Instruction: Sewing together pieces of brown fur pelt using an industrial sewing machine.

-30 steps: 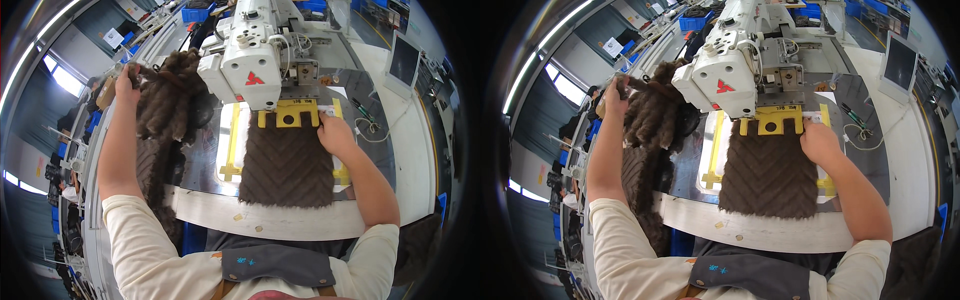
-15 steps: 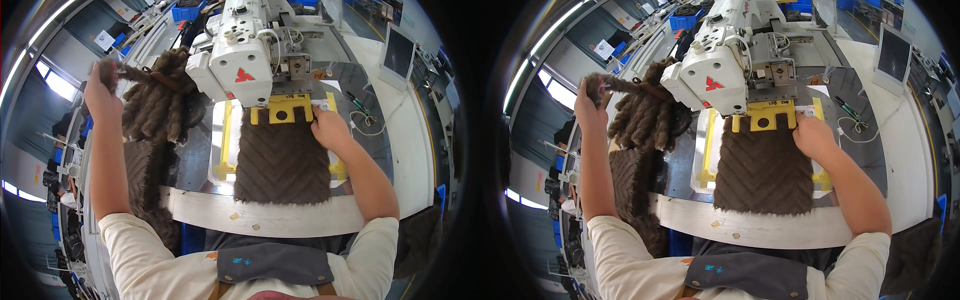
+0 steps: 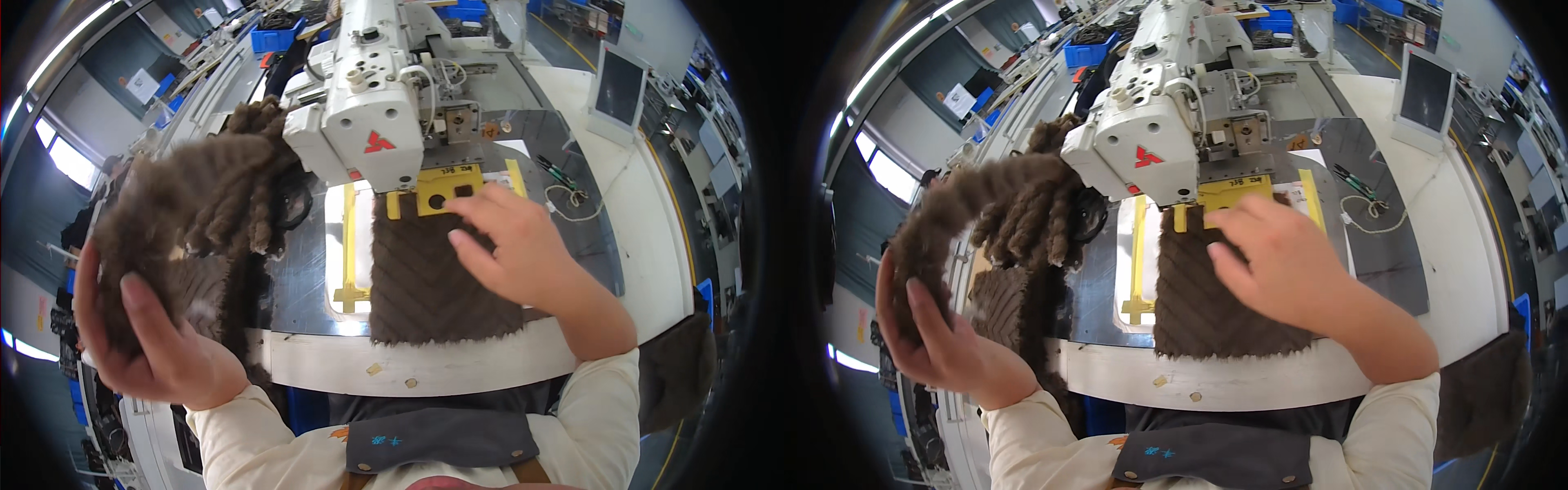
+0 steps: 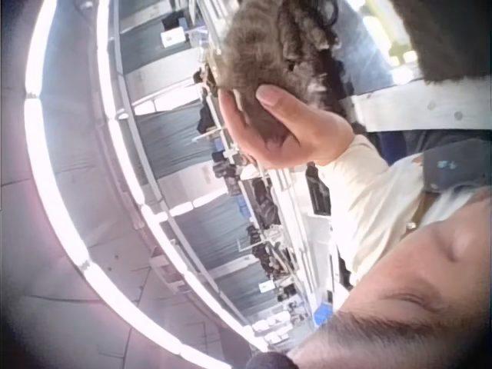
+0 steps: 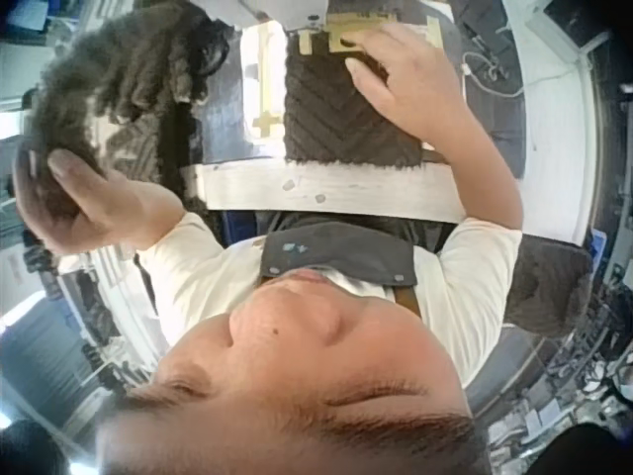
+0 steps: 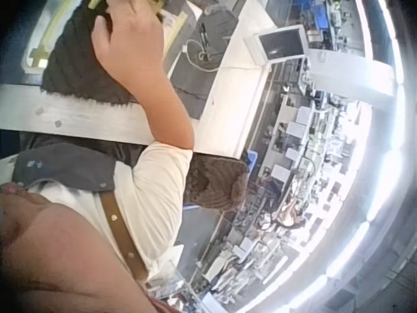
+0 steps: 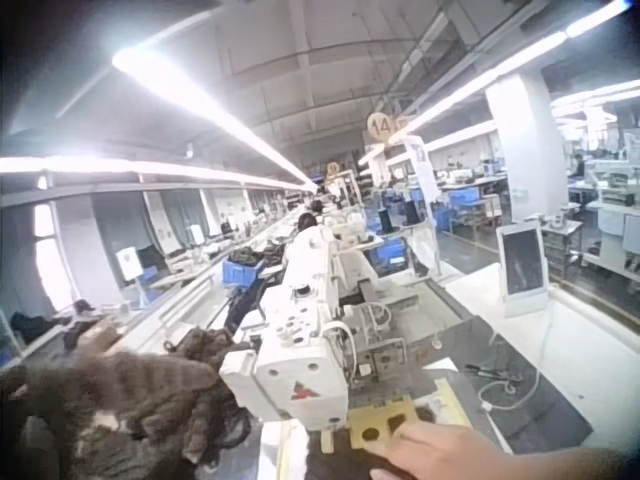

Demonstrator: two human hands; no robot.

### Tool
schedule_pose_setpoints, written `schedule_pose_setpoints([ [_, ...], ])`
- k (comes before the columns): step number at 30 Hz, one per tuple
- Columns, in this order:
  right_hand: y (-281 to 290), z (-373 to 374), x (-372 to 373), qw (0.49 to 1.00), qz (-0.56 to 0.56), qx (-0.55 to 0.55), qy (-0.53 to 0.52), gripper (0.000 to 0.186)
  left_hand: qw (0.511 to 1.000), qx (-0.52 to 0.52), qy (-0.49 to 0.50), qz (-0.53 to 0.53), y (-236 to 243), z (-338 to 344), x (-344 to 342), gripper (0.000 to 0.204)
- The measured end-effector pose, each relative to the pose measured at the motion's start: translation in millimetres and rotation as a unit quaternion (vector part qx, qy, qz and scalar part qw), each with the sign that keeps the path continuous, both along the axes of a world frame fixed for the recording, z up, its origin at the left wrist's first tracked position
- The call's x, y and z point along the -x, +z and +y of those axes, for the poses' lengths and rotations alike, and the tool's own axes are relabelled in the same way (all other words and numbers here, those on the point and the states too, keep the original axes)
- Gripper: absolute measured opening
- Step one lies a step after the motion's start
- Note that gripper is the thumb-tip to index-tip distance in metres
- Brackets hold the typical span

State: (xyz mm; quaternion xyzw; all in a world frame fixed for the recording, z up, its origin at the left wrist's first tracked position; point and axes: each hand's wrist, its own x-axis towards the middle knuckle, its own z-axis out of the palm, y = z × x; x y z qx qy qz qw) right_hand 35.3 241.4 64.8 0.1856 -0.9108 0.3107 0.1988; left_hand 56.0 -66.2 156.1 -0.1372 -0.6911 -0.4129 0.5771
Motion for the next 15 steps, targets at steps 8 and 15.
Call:
schedule_pose_setpoints([
  [8, 2.4, -74.6, 3.8, 0.969, 0.159, 0.109, 0.155, 0.077, 0.98, -0.081, -0.18, 0.026, -22.8, 5.4, 6.7, 0.034],
  [15, 15.8, -58.3, 25.2, 0.972, -0.076, 0.179, 0.134, 0.046, 0.759, -0.312, -0.559, -0.121, -29.2, 7.7, 63.1, 0.042],
])
